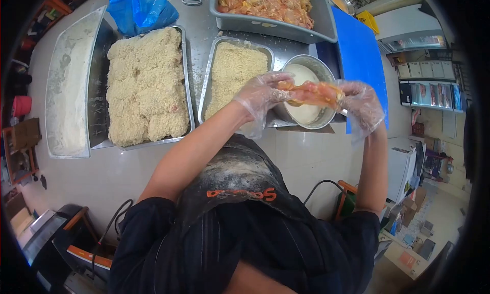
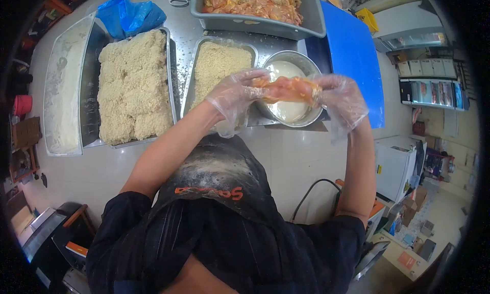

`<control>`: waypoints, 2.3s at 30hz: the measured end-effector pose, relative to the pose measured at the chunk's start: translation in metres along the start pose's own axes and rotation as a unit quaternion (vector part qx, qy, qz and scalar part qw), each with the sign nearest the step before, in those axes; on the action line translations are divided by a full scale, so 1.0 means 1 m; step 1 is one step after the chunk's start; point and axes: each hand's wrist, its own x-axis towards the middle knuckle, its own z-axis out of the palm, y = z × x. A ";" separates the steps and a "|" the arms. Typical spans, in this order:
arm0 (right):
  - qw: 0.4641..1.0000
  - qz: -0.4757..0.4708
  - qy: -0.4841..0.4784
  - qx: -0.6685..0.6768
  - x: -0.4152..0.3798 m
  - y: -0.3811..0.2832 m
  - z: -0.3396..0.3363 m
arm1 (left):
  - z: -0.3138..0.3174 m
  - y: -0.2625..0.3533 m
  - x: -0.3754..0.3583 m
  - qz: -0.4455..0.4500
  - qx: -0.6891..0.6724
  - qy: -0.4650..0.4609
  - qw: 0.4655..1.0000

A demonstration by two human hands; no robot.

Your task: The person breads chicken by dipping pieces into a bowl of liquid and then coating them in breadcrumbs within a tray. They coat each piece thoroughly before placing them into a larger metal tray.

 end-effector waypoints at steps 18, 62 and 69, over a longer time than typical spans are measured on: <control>0.776 -0.152 0.022 -0.612 0.134 0.096 0.017 | -0.131 0.015 -0.198 0.149 0.127 0.303 0.933; 0.738 -0.346 0.029 -0.578 0.075 0.015 -0.015 | -0.122 -0.069 -0.099 0.082 0.726 -0.059 0.680; 0.755 -0.255 0.030 -0.603 0.056 -0.008 0.017 | -0.115 -0.078 -0.106 0.111 0.755 -0.053 0.643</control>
